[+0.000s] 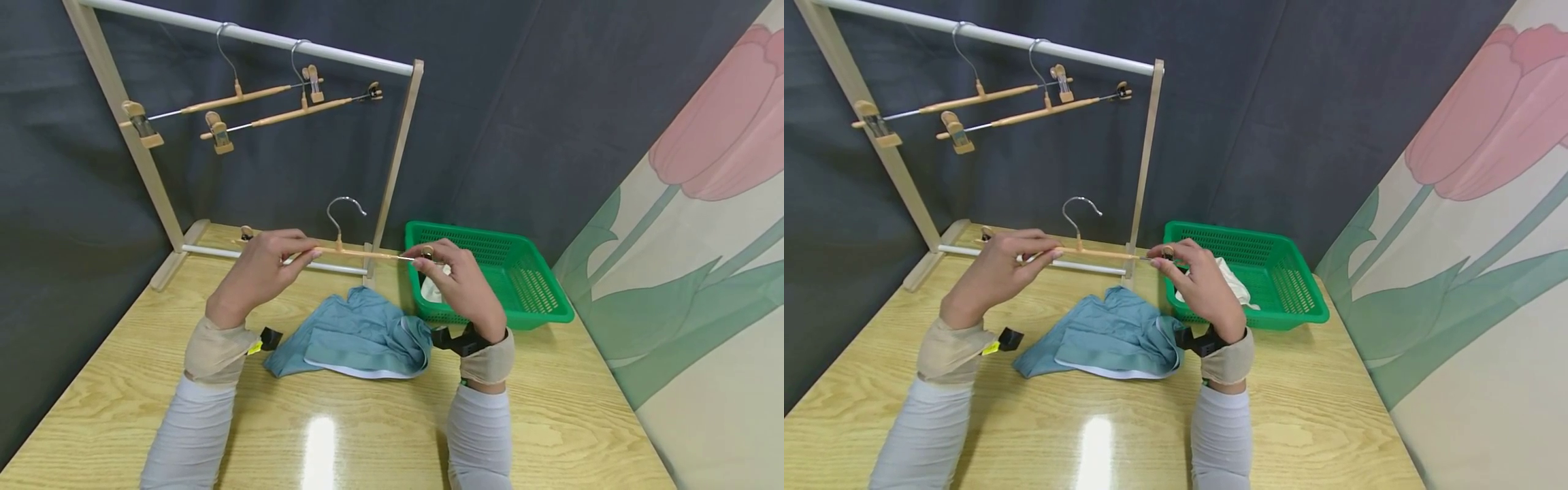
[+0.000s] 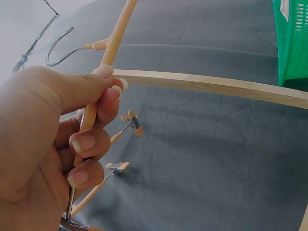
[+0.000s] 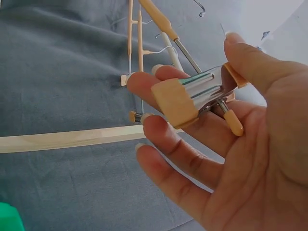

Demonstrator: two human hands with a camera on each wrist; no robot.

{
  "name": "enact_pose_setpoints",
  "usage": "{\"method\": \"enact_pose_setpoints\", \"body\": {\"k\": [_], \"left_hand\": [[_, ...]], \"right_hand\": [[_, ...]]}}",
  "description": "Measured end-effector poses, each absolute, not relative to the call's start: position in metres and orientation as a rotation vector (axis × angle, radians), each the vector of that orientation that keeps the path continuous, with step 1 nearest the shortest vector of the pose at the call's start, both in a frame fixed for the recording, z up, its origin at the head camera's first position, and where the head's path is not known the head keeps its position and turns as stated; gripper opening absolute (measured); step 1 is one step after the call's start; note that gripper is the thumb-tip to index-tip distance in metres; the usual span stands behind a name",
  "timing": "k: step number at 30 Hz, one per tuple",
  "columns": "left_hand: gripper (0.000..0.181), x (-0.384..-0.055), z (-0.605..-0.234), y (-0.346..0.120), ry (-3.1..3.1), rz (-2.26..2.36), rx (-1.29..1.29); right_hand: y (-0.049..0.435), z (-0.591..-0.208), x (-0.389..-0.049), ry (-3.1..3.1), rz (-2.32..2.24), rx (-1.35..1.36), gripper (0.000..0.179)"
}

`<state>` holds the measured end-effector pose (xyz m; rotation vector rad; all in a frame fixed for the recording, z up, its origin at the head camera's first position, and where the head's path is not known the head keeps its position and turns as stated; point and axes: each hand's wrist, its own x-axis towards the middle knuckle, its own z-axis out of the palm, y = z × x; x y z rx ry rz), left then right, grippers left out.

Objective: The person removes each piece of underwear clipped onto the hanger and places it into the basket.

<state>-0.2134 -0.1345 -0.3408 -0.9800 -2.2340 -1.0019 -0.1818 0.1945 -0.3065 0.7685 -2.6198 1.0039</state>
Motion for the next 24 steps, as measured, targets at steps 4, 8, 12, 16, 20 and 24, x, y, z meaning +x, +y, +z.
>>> {"method": "enact_pose_setpoints", "body": {"k": [4, 8, 12, 16, 20, 24], "left_hand": [[0.014, -0.212, -0.340, -0.133, -2.239, -0.996, -0.973], [0.014, -0.211, -0.340, -0.132, -2.252, -0.987, -0.967], [0.015, -0.210, -0.341, -0.131, -2.258, -0.982, -0.967], [0.015, -0.211, -0.344, -0.131, -2.260, -0.979, -0.962], [0.016, -0.212, -0.347, -0.131, -2.269, -0.977, -0.969], [0.017, -0.213, -0.352, -0.135, -2.295, -0.986, -0.958]], "right_hand": [[0.194, -0.306, -0.181, -2.644, 1.004, 0.746, 0.029], [0.194, -0.306, -0.180, -2.670, 1.016, 0.732, 0.029], [0.195, -0.308, -0.180, -2.671, 1.046, 0.742, 0.031], [0.196, -0.310, -0.182, -2.659, 1.070, 0.754, 0.032], [0.196, -0.311, -0.186, -2.647, 1.081, 0.769, 0.036], [0.193, -0.311, -0.191, -2.605, 1.114, 0.800, 0.040]]}}
